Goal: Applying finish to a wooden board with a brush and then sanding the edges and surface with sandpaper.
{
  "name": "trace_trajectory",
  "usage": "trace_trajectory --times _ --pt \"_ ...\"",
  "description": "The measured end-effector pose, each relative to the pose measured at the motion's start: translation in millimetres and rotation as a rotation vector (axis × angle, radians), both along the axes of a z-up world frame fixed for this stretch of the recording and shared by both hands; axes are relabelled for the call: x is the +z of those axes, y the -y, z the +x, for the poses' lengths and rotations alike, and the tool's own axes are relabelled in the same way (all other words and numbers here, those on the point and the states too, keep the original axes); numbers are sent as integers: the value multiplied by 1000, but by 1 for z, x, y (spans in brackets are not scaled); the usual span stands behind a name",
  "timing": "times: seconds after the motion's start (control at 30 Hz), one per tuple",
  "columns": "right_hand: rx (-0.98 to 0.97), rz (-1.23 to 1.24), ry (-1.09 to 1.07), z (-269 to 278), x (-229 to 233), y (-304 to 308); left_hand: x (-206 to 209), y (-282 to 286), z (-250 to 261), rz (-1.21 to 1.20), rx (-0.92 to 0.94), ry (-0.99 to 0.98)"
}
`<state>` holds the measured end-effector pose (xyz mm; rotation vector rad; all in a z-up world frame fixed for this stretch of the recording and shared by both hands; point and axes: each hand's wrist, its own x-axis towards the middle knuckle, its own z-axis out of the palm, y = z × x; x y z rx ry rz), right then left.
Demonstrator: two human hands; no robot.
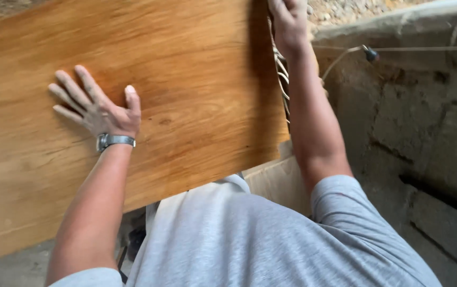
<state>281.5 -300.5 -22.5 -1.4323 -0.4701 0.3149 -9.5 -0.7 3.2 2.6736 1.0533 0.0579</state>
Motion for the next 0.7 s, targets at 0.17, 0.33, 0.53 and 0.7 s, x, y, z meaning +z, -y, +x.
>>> trace_trajectory --times 0.17,0.33,0.53,0.7 --pt "44 13 -201 -49 -21 51 0 -1 11 -10 8 43" --pt "31 257 -183 25 -48 -3 -6 0 6 2 6 39" --pt "-96 -351 -92 -109 39 71 -7 -1 6 -1 21 23" --pt "-120 -220 -289 -154 38 103 -7 0 7 28 23 8"
